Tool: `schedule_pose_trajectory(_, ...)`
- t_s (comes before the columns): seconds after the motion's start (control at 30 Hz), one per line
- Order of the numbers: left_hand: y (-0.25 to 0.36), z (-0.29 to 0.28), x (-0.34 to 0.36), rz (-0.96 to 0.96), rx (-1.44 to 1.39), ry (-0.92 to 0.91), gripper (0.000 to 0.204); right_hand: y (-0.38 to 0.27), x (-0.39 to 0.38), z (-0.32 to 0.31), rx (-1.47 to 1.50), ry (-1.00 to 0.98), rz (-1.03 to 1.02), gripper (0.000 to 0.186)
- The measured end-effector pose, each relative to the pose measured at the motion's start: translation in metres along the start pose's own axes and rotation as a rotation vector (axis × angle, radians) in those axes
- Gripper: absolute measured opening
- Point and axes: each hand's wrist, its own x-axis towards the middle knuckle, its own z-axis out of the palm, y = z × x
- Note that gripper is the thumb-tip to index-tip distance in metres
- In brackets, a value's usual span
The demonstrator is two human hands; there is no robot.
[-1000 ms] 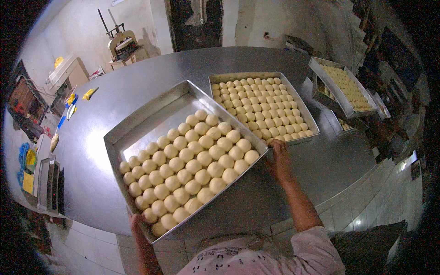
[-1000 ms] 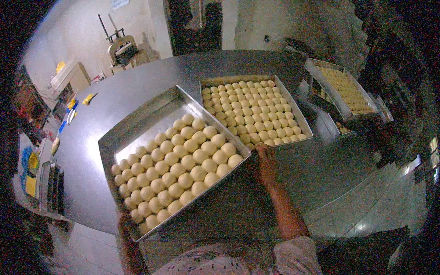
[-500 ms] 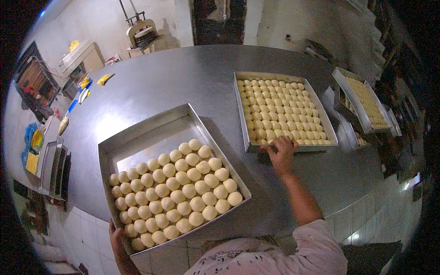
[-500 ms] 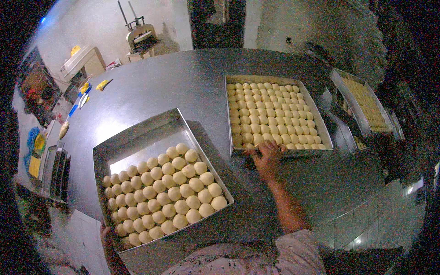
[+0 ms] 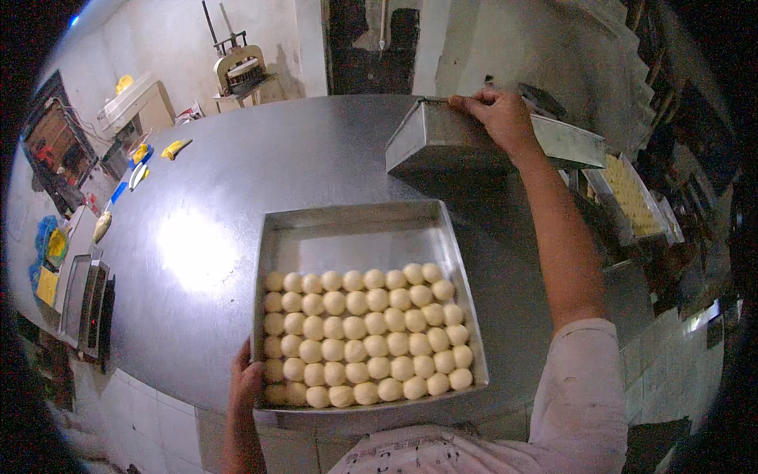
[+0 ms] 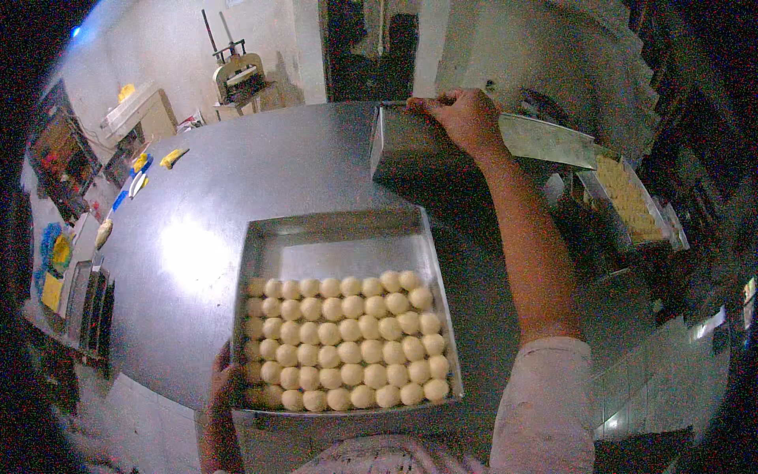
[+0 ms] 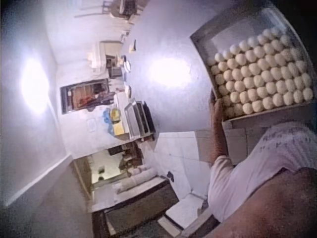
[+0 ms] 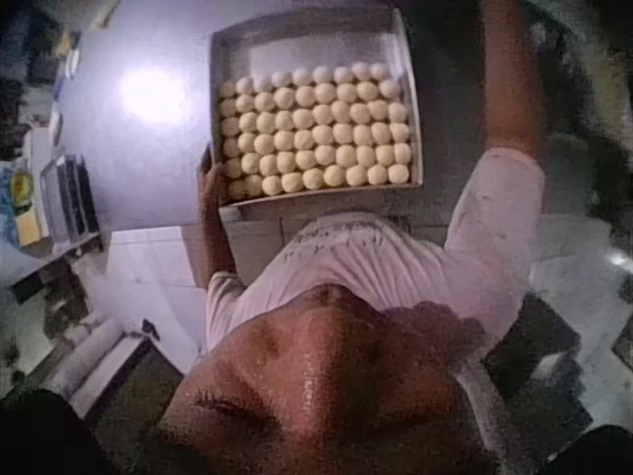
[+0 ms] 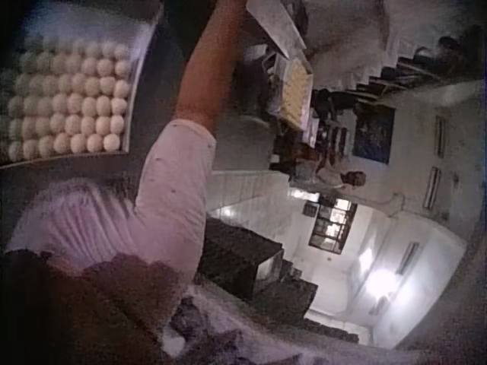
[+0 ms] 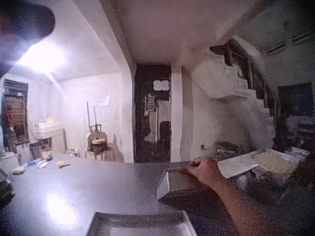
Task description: The person places pieces of dough onto metal trays by hand, arranging them in neat rows, then stacks and carries the loaded trays across the room.
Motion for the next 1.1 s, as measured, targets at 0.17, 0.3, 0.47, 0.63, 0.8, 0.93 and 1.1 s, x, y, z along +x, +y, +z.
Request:
schedule_pose_trajectory(0.17,0.004,0.093,0.048,-0.066,0.01,-0.078,0.045,0.016,0.018,0.02,-0.114,0.069,-0.099,0.058)
schedule_pose_trajectory(0.3,-0.01,0.164,0.079,-0.013,0.155,-0.094,0.043,0.02,0.004,0.032,-0.151,0.114,-0.136,0.06)
schedule_pose_trajectory(0.47,-0.028,0.27,0.12,0.088,0.155,-0.1,0.045,0.063,-0.012,0.026,-0.1,0.195,-0.288,0.049)
schedule_pose_trajectory(0.63,-0.016,0.36,0.128,0.199,0.387,-0.008,0.044,0.124,-0.048,0.017,0.014,0.036,-0.225,0.042)
schedule_pose_trajectory(0.8,-0.038,0.394,0.153,0.16,0.363,0.046,0.042,0.183,-0.093,-0.01,0.006,0.032,-0.335,0.042)
schedule_pose_trajectory(0.93,-0.035,0.39,0.155,0.211,0.479,0.057,0.042,0.208,-0.121,-0.055,0.085,-0.028,-0.328,0.045)
schedule_pose_trajectory(1.1,-0.019,0.381,0.14,0.245,0.663,0.23,0.039,0.252,-0.187,-0.087,0.024,-0.212,-0.442,0.049)
